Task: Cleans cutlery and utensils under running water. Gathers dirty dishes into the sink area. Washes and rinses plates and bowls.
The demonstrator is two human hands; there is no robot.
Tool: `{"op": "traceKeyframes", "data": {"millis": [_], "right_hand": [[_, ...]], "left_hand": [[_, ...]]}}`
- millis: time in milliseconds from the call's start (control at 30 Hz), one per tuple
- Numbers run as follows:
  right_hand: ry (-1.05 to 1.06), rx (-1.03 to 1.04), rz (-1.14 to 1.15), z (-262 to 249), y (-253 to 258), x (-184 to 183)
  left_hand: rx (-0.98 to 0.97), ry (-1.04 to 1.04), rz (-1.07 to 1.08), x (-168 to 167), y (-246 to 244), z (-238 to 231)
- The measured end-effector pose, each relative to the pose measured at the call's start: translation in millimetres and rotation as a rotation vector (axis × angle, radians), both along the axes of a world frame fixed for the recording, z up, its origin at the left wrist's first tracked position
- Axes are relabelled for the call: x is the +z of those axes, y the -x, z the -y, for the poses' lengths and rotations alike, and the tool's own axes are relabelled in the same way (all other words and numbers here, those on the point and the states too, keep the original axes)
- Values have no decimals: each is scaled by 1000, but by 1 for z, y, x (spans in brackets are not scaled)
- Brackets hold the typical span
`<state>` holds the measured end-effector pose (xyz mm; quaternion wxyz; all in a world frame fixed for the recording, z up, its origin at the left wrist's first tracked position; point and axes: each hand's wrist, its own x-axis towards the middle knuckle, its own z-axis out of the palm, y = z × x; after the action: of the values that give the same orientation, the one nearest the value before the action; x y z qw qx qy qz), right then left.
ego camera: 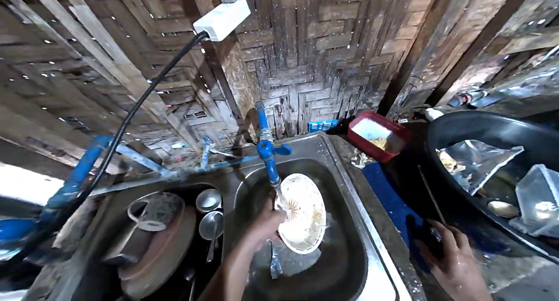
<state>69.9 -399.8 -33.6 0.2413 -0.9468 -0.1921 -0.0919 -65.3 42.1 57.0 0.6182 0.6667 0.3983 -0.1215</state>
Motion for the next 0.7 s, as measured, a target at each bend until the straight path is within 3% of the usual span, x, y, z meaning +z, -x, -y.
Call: {"op": "traceKeyframes", "data": {"millis": [200, 300, 367, 433, 533, 567, 633, 700], "right_hand": [[105, -70, -200, 14, 11, 27], [24, 29, -251, -16, 8, 40], [-123, 220, -247, -78, 17, 55], [-128, 409, -340, -162, 32, 55], [242, 537, -553, -272, 34, 44], [277, 525, -611, -298, 27, 38], [124, 555, -673, -330, 19, 21], [-102, 745, -730, -346, 30, 8]], "left_hand": [[161, 74, 45, -11, 23, -28], [159, 232, 49, -21, 33, -30], [176, 330, 71, -26, 39, -22], [243, 397, 108, -29, 44, -8], [361, 399, 191, -29, 46, 23], [377, 381, 223, -29, 45, 31], [419, 383, 262, -34, 43, 38], [492, 391, 307, -43, 43, 35]]}}
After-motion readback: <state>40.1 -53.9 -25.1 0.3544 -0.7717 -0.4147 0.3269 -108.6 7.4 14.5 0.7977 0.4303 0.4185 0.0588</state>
